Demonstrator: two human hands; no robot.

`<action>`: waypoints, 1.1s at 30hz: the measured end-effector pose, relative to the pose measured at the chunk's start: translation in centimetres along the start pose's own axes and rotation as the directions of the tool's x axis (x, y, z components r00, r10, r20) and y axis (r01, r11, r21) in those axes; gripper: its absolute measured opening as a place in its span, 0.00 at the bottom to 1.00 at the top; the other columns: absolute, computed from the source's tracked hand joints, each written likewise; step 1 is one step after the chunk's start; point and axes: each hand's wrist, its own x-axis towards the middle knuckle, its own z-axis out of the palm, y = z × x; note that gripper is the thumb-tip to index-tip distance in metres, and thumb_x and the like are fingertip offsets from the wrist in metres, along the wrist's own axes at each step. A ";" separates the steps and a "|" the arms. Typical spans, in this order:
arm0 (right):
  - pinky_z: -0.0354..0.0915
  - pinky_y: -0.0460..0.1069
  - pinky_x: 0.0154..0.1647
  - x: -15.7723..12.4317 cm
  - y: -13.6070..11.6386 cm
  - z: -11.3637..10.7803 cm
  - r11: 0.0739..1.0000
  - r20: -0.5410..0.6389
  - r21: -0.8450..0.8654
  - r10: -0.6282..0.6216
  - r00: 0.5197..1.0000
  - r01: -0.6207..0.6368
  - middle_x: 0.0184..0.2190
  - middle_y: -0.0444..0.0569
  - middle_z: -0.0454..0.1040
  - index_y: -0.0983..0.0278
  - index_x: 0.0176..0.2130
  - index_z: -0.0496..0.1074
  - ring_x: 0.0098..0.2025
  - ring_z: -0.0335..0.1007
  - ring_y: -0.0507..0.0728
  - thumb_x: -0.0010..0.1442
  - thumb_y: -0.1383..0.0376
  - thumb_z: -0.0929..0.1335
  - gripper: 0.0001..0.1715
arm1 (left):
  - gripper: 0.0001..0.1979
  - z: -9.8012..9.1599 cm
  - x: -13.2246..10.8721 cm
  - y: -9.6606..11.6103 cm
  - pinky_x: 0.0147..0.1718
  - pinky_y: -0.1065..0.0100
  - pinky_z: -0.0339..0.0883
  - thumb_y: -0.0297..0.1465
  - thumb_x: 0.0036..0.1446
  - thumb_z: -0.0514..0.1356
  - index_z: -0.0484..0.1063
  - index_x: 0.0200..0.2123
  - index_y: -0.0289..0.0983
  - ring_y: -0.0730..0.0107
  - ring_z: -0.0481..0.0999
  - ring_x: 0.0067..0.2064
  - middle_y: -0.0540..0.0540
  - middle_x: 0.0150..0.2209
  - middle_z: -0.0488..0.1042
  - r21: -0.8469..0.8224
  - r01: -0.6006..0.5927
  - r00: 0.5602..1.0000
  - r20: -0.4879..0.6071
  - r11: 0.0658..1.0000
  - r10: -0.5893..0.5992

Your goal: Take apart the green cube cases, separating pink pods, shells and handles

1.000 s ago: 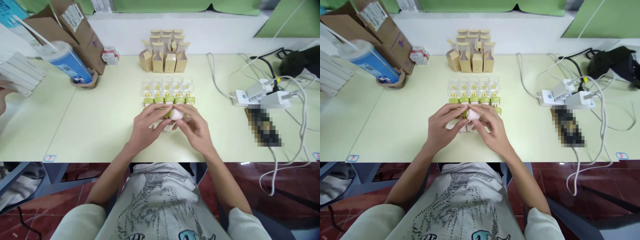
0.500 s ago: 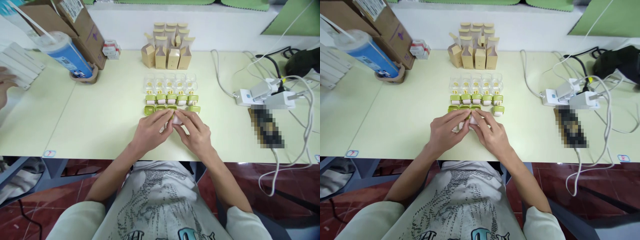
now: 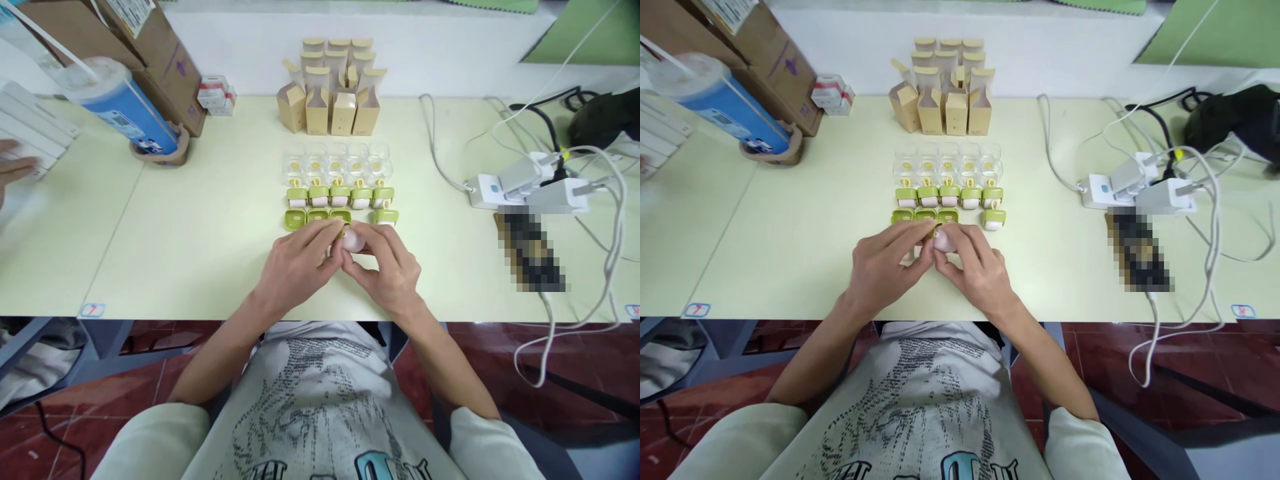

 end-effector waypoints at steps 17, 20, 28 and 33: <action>0.88 0.57 0.47 0.8 2.6 -2.4 0.788 0.364 0.333 0.399 0.842 -0.518 0.54 0.54 0.88 0.57 0.61 0.86 0.47 0.87 0.61 0.79 0.54 0.75 0.18 | 0.17 -3.7 1.2 -6.8 0.49 0.59 0.89 0.43 0.81 0.68 0.84 0.65 0.46 0.63 0.88 0.49 0.42 0.62 0.86 -0.157 0.122 0.992 0.003 0.980 -0.123; 0.87 0.57 0.47 0.8 3.8 -3.0 0.780 0.558 0.256 0.362 0.747 -0.570 0.49 0.52 0.86 0.60 0.63 0.86 0.39 0.85 0.59 0.73 0.60 0.78 0.21 | 0.17 -4.2 1.3 -7.8 0.43 0.63 0.88 0.43 0.78 0.72 0.84 0.64 0.48 0.69 0.86 0.44 0.46 0.60 0.87 -0.148 0.095 0.986 -0.120 0.984 -0.113; 0.83 0.58 0.44 0.8 3.8 -2.2 0.829 0.680 0.180 0.284 0.676 -0.529 0.53 0.57 0.83 0.63 0.59 0.87 0.37 0.81 0.59 0.74 0.67 0.76 0.16 | 0.15 -3.3 1.2 -7.3 0.41 0.65 0.87 0.37 0.77 0.72 0.86 0.63 0.47 0.67 0.87 0.44 0.44 0.59 0.87 -0.190 0.070 0.989 -0.118 0.979 -0.093; 0.82 0.58 0.47 0.9 3.9 -2.4 0.845 0.675 0.151 0.291 0.678 -0.513 0.52 0.57 0.83 0.64 0.62 0.86 0.41 0.84 0.62 0.74 0.69 0.75 0.19 | 0.15 -3.3 1.2 -7.3 0.43 0.63 0.88 0.37 0.77 0.72 0.85 0.63 0.48 0.65 0.86 0.45 0.43 0.60 0.86 -0.193 0.107 0.991 -0.061 0.975 -0.121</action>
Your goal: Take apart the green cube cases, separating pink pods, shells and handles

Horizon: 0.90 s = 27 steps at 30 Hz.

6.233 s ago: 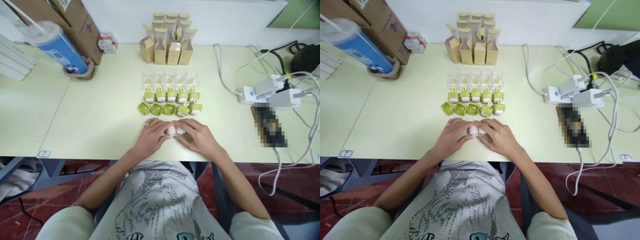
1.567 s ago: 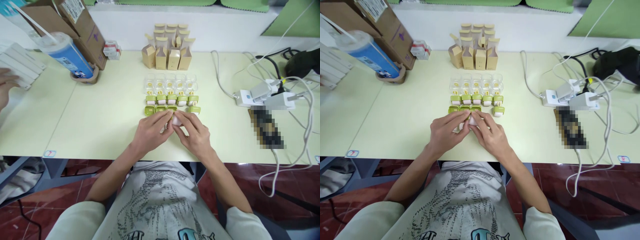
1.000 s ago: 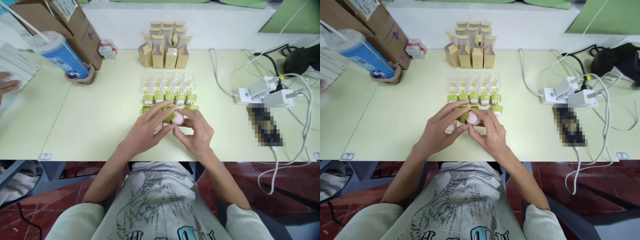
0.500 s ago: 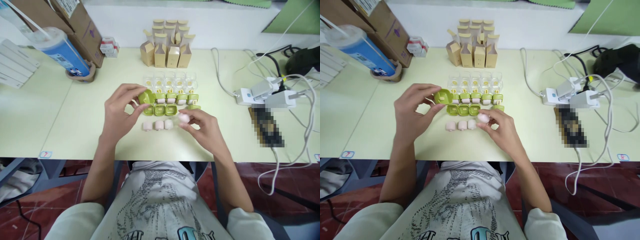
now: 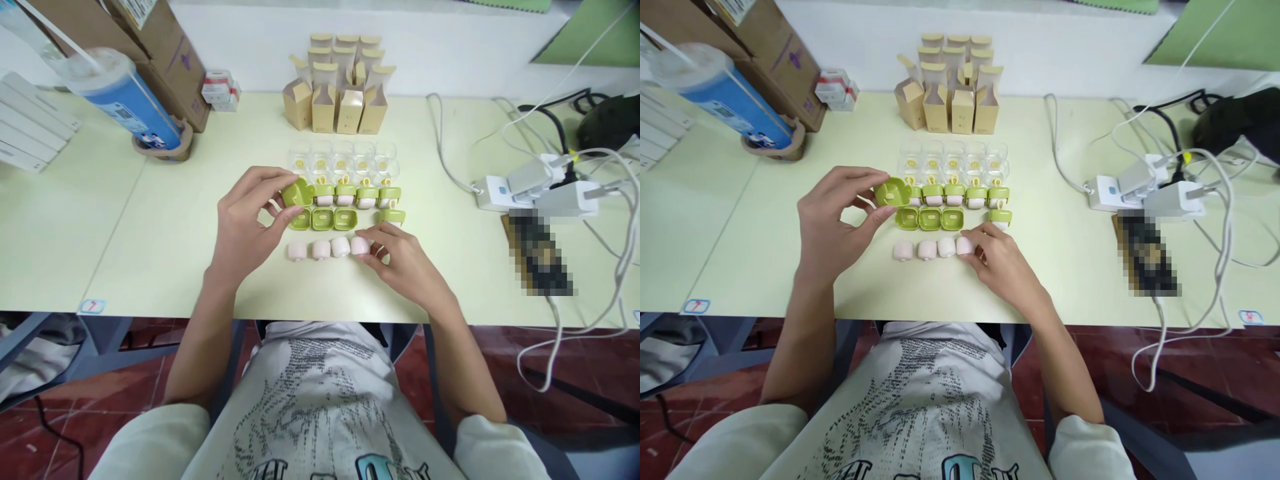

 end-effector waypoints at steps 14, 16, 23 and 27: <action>0.79 0.58 0.49 0.6 0.4 1.1 0.998 0.004 -0.063 0.000 1.000 0.001 0.53 0.57 0.85 0.64 0.60 0.86 0.40 0.82 0.61 0.72 0.74 0.76 0.20 | 0.15 0.4 -0.1 0.2 0.47 0.58 0.90 0.40 0.78 0.71 0.84 0.64 0.47 0.62 0.87 0.47 0.42 0.61 0.85 -0.019 0.037 0.997 0.070 0.999 -0.035; 0.80 0.58 0.50 0.6 0.5 1.1 0.998 0.000 -0.063 0.008 1.000 -0.008 0.54 0.58 0.84 0.64 0.61 0.86 0.42 0.83 0.62 0.72 0.74 0.76 0.20 | 0.15 0.5 -0.1 0.2 0.46 0.59 0.90 0.39 0.78 0.71 0.84 0.63 0.47 0.63 0.87 0.47 0.42 0.61 0.85 -0.036 0.036 0.998 0.057 0.999 -0.034; 0.84 0.58 0.43 -0.2 -0.4 -0.3 0.998 -0.131 -0.034 -0.052 0.990 0.048 0.58 0.58 0.85 0.61 0.66 0.85 0.33 0.81 0.57 0.74 0.62 0.80 0.24 | 0.14 0.9 0.0 1.0 0.52 0.59 0.91 0.39 0.76 0.74 0.85 0.60 0.45 0.61 0.90 0.54 0.41 0.63 0.86 -0.266 0.081 0.996 0.051 0.961 -0.070; 0.84 0.52 0.35 -0.8 -1.8 -0.9 0.980 -0.329 0.165 -0.055 0.943 0.115 0.61 0.55 0.86 0.55 0.66 0.85 0.36 0.83 0.55 0.80 0.53 0.76 0.21 | 0.12 1.9 -0.5 2.4 0.56 0.59 0.89 0.36 0.77 0.72 0.81 0.60 0.44 0.58 0.90 0.61 0.40 0.64 0.86 -0.339 0.044 0.989 0.150 0.940 0.008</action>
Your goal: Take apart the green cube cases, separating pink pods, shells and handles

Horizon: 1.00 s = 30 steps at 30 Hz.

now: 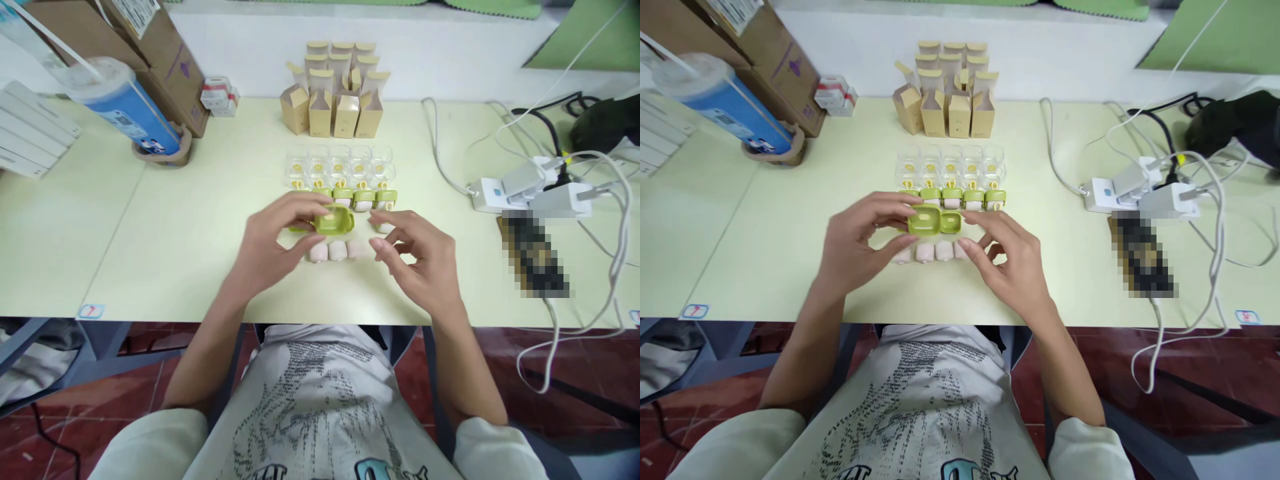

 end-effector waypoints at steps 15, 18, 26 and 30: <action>0.86 0.60 0.44 2.0 3.8 -1.2 0.993 0.049 -0.104 0.061 0.997 -0.056 0.54 0.56 0.87 0.57 0.59 0.87 0.42 0.86 0.62 0.74 0.44 0.78 0.26 | 0.20 1.4 0.0 0.5 0.73 0.45 0.79 0.28 0.80 0.60 0.74 0.71 0.43 0.50 0.78 0.77 0.36 0.76 0.77 0.365 -0.039 0.986 0.165 0.930 -0.023; 0.82 0.65 0.54 2.8 4.8 -2.1 0.943 0.125 -0.321 -0.050 0.991 0.088 0.52 0.58 0.88 0.58 0.59 0.87 0.48 0.84 0.68 0.77 0.51 0.76 0.18 | 0.13 -1.4 0.1 0.0 0.69 0.48 0.81 0.29 0.80 0.61 0.81 0.61 0.42 0.52 0.86 0.67 0.39 0.64 0.86 0.391 -0.022 0.990 0.136 0.920 -0.034; 0.75 0.69 0.53 3.7 6.5 -1.9 0.887 0.159 -0.426 -0.118 0.980 0.176 0.51 0.58 0.90 0.57 0.59 0.89 0.51 0.73 0.73 0.76 0.55 0.75 0.18 | 0.12 -3.7 -0.1 -0.2 0.60 0.54 0.83 0.33 0.80 0.62 0.83 0.59 0.41 0.54 0.89 0.58 0.41 0.58 0.89 0.410 0.073 0.976 0.158 0.909 -0.150; 0.75 0.72 0.55 3.9 7.1 -1.8 0.890 0.143 -0.423 -0.118 0.983 0.168 0.51 0.57 0.90 0.55 0.58 0.90 0.52 0.73 0.74 0.77 0.53 0.74 0.18 | 0.14 -3.9 -0.3 -0.1 0.62 0.52 0.82 0.34 0.77 0.64 0.83 0.61 0.40 0.52 0.89 0.57 0.41 0.62 0.88 0.468 0.100 0.918 0.297 0.878 -0.263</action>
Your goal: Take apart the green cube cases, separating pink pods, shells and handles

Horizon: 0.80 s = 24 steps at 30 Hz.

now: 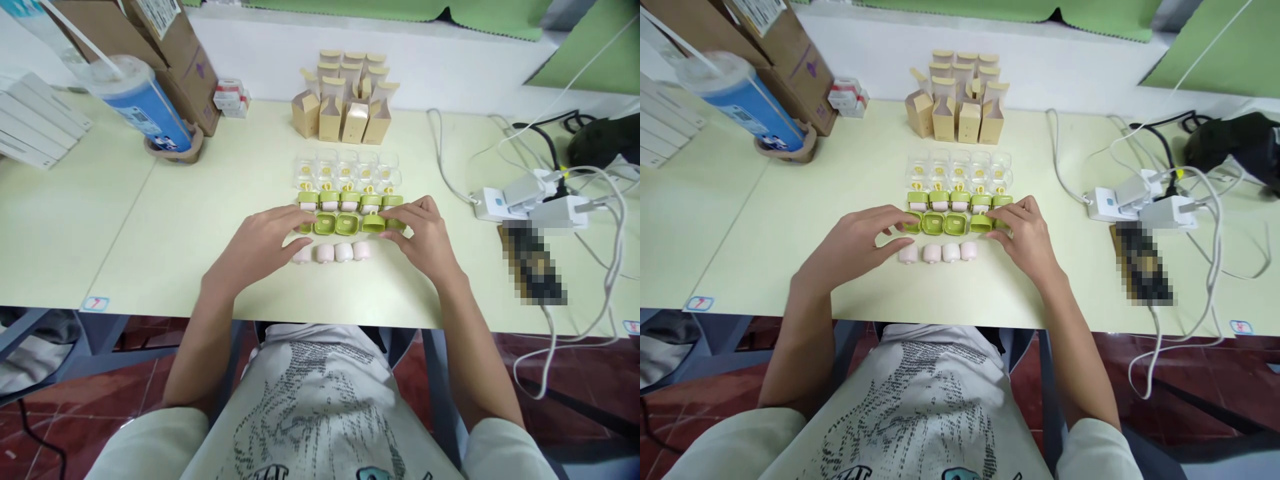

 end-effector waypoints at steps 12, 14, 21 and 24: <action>0.72 0.77 0.66 0.0 -0.1 0.2 0.998 -0.021 -0.068 -0.018 1.000 0.017 0.61 0.56 0.86 0.50 0.60 0.89 0.60 0.72 0.75 0.77 0.52 0.75 0.17 | 0.16 1.0 0.4 0.4 0.63 0.47 0.81 0.31 0.71 0.71 0.84 0.60 0.36 0.41 0.88 0.63 0.38 0.61 0.88 0.149 0.041 0.946 0.313 0.988 -0.086; 0.74 0.75 0.64 -0.4 -1.3 -0.2 0.998 -0.057 -0.055 -0.023 0.998 0.020 0.60 0.58 0.86 0.52 0.61 0.88 0.59 0.75 0.74 0.79 0.52 0.73 0.18 | 0.14 1.1 0.5 0.7 0.61 0.45 0.82 0.30 0.71 0.71 0.85 0.58 0.36 0.40 0.88 0.61 0.37 0.59 0.88 0.155 0.052 0.950 0.296 0.987 -0.096; 0.78 0.59 0.41 -2.6 -5.9 -0.1 0.975 0.209 -0.199 -0.058 0.976 0.100 0.62 0.59 0.86 0.58 0.62 0.85 0.51 0.87 0.67 0.83 0.58 0.70 0.17 | 0.13 1.4 0.5 1.7 0.54 0.47 0.83 0.31 0.72 0.70 0.86 0.57 0.37 0.40 0.89 0.58 0.38 0.56 0.88 0.217 0.051 0.950 0.289 0.975 -0.114; 0.74 0.58 0.34 -2.9 -6.4 0.6 0.959 0.290 -0.270 -0.006 0.957 0.088 0.63 0.61 0.85 0.58 0.68 0.82 0.45 0.87 0.67 0.82 0.62 0.69 0.21 | 0.09 1.5 0.4 1.7 0.52 0.49 0.83 0.31 0.73 0.69 0.87 0.52 0.38 0.42 0.89 0.56 0.39 0.53 0.87 0.244 0.034 0.949 0.295 0.969 -0.107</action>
